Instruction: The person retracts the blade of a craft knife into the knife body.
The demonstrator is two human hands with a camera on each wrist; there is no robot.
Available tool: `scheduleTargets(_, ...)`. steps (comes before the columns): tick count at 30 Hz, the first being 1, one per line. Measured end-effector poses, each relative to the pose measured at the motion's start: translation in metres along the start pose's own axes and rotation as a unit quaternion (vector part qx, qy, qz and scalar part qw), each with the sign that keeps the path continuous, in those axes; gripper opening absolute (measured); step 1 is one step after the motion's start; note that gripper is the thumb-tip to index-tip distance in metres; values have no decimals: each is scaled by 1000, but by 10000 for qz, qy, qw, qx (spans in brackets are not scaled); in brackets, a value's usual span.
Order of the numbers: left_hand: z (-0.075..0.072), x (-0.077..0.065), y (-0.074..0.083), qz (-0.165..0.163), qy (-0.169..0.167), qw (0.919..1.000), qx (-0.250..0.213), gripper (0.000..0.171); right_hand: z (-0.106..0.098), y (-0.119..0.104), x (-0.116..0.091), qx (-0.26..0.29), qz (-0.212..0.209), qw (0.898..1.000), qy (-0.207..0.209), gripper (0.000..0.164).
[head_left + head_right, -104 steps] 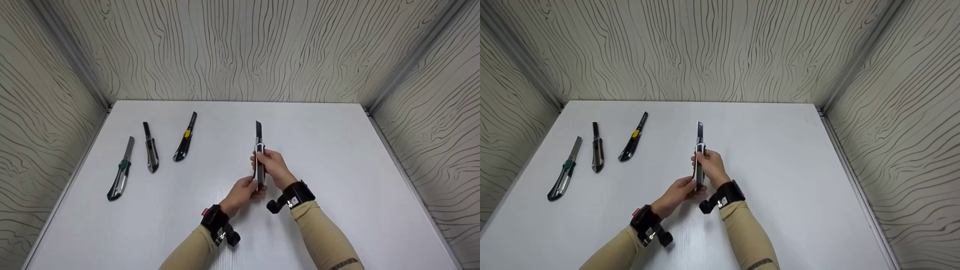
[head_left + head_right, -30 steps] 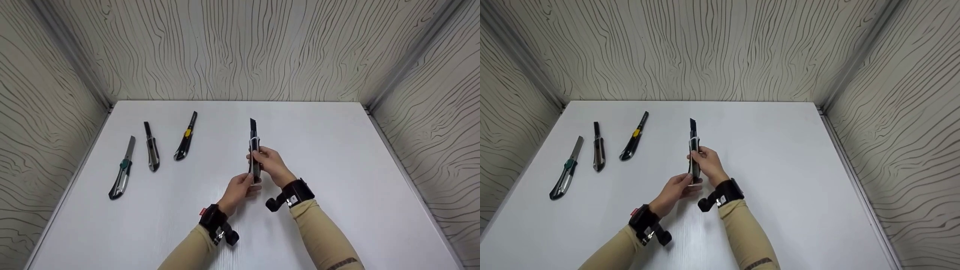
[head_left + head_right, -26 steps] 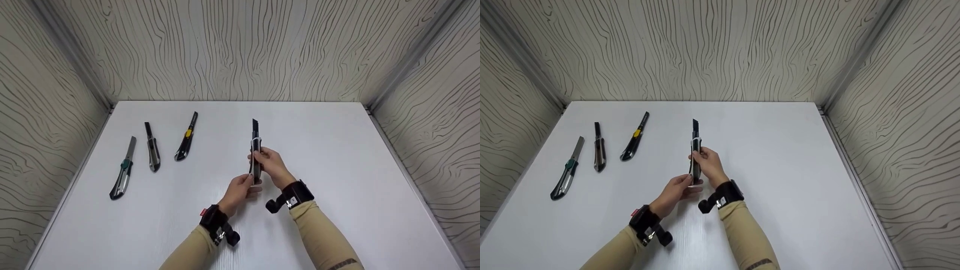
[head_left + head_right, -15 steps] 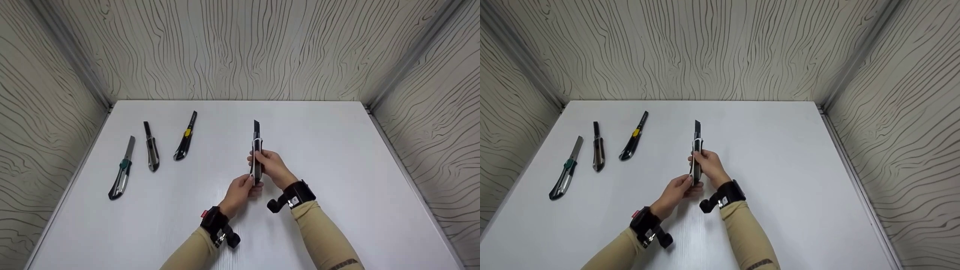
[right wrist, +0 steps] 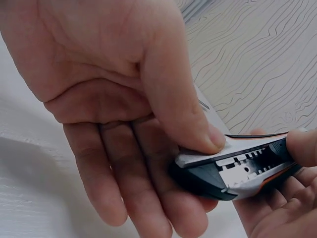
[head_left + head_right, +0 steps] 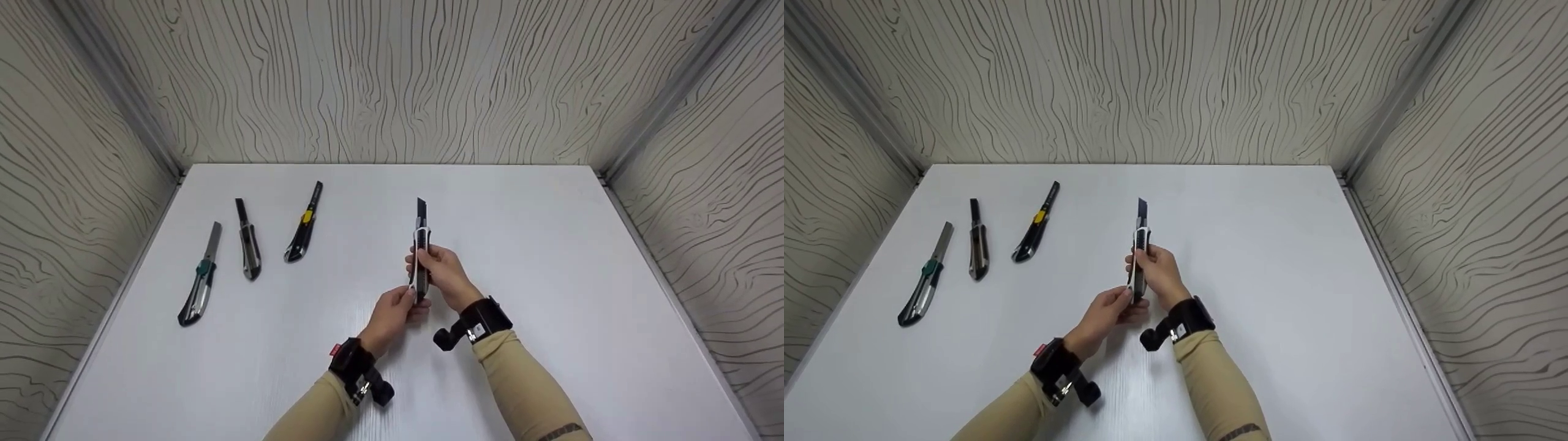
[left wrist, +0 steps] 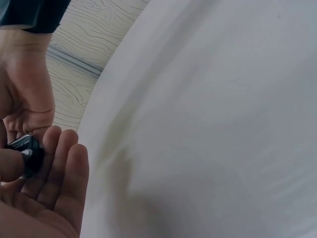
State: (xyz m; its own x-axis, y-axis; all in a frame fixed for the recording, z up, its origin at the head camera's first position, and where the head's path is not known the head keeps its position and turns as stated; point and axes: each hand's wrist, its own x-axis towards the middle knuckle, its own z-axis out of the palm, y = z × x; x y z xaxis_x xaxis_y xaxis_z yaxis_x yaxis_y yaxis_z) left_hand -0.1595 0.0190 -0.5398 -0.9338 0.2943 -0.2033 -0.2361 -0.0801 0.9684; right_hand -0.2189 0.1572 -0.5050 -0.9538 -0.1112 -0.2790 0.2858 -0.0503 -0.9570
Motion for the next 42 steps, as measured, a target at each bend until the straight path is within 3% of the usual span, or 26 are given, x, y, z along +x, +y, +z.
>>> scheduleTargets(10,-1,2,0,-15,6,10000,46,35,4,-1,-1,-29,66,9999,102,30)
scheduleTargets(42,-2,2,-2,-22,68,10000,-23,34,3,2,2,-227,20,9997,-112,34)
